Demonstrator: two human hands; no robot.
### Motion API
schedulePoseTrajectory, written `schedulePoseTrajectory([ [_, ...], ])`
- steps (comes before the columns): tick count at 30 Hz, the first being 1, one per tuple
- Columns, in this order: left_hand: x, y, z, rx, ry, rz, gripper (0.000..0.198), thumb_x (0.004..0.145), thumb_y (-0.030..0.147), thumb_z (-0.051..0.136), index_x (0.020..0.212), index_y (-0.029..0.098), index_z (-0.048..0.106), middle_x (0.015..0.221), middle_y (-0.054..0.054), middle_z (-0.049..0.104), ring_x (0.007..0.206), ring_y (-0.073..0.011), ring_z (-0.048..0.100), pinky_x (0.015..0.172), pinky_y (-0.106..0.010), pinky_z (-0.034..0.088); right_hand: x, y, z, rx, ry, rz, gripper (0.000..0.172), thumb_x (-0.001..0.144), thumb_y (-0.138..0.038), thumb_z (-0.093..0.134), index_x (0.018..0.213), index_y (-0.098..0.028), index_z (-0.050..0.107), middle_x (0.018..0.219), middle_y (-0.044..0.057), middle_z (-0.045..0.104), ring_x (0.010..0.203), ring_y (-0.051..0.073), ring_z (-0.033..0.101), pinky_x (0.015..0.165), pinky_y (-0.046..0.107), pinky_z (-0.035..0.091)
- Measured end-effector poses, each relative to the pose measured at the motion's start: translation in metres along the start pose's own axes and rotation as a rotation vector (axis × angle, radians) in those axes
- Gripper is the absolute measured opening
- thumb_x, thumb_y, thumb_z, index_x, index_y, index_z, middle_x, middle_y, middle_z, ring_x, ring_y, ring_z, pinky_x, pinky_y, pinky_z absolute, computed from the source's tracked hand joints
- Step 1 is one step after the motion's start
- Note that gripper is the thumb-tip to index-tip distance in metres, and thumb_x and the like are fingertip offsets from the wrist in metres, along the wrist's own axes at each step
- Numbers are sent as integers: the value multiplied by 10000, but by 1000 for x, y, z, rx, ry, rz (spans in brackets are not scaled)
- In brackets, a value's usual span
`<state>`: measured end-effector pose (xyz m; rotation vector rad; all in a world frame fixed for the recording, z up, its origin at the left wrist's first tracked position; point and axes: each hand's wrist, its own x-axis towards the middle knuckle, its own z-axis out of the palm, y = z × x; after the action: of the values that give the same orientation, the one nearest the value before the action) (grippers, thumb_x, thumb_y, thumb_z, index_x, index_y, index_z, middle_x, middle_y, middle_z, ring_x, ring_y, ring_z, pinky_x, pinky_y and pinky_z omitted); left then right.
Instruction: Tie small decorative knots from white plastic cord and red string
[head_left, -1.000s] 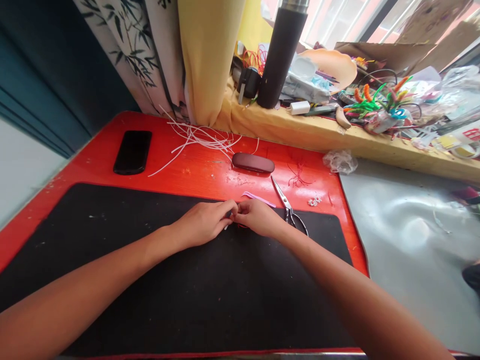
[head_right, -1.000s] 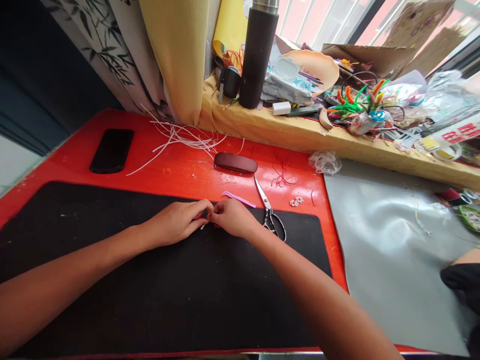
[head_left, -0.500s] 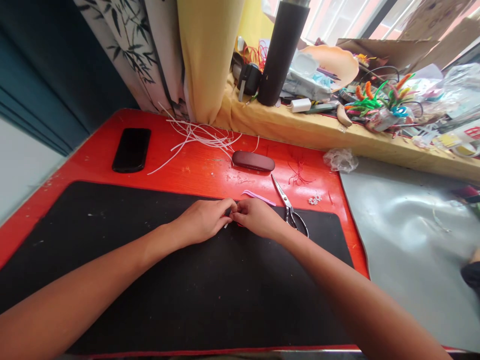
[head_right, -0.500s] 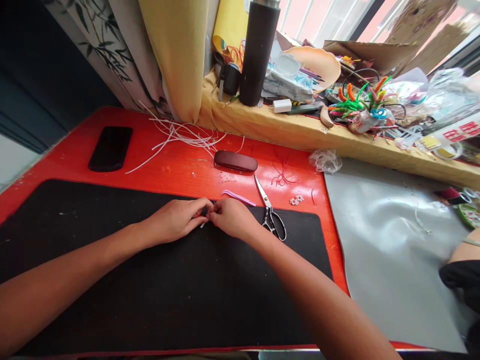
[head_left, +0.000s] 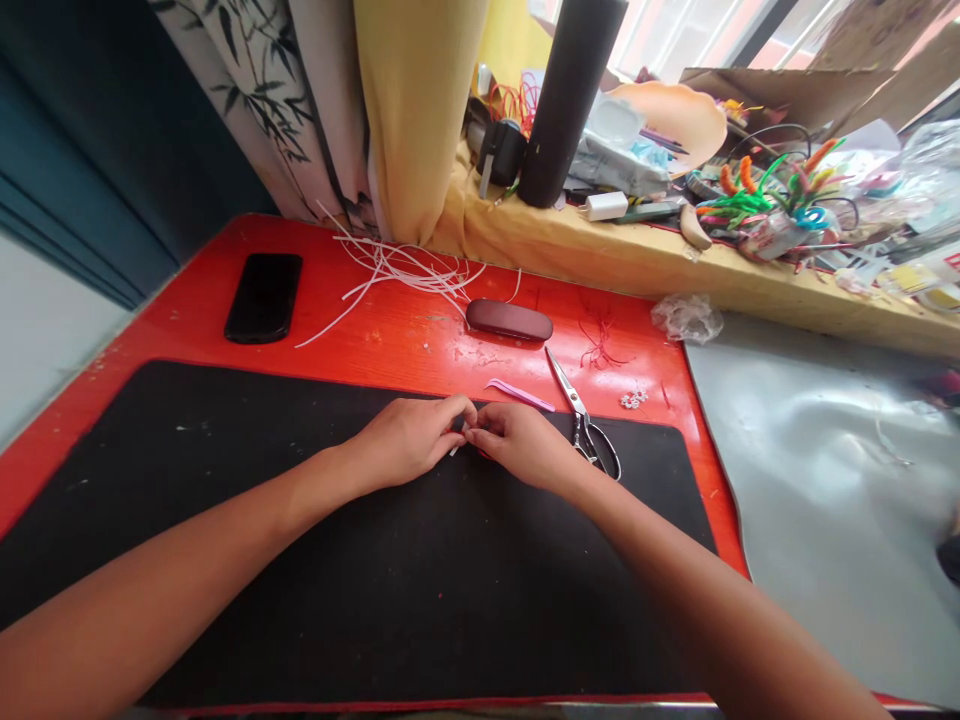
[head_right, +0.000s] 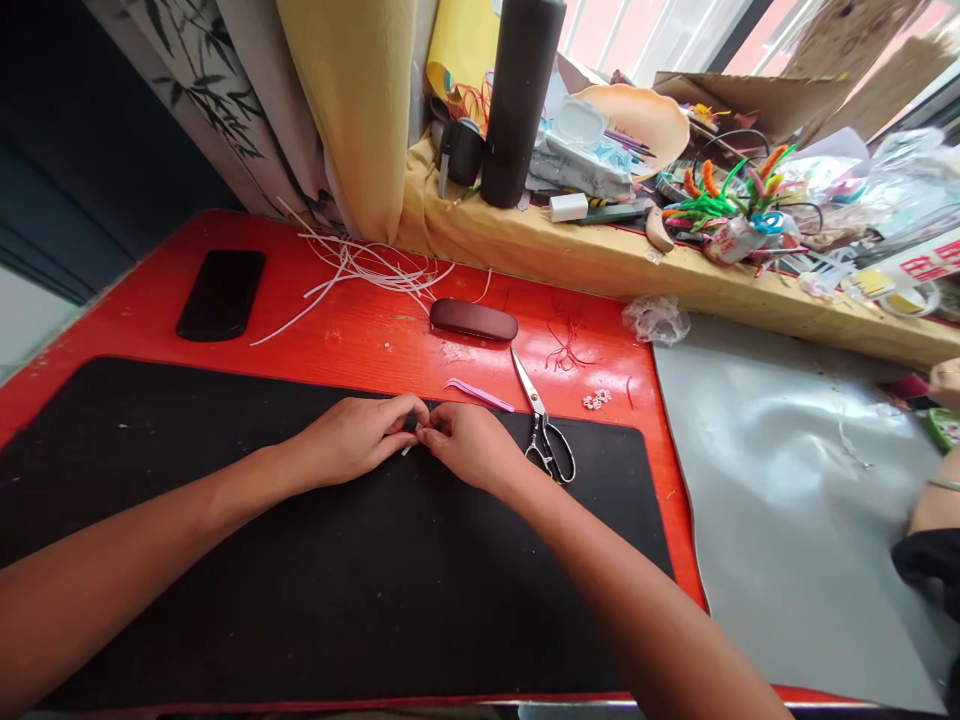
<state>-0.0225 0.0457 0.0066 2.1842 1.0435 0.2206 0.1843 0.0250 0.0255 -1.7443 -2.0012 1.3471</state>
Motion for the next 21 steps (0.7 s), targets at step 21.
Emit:
schedulePoseTrajectory([
  [21,-1,1,1,-4,22,-1,144,981,225,617,1123,253,619,871,11,719,767,-204,710,725,-285,443,1,-4,4,-147,92,-50,147,938,-222,646,818,-194,726,733,24,701,633,158,551,592,289,275],
])
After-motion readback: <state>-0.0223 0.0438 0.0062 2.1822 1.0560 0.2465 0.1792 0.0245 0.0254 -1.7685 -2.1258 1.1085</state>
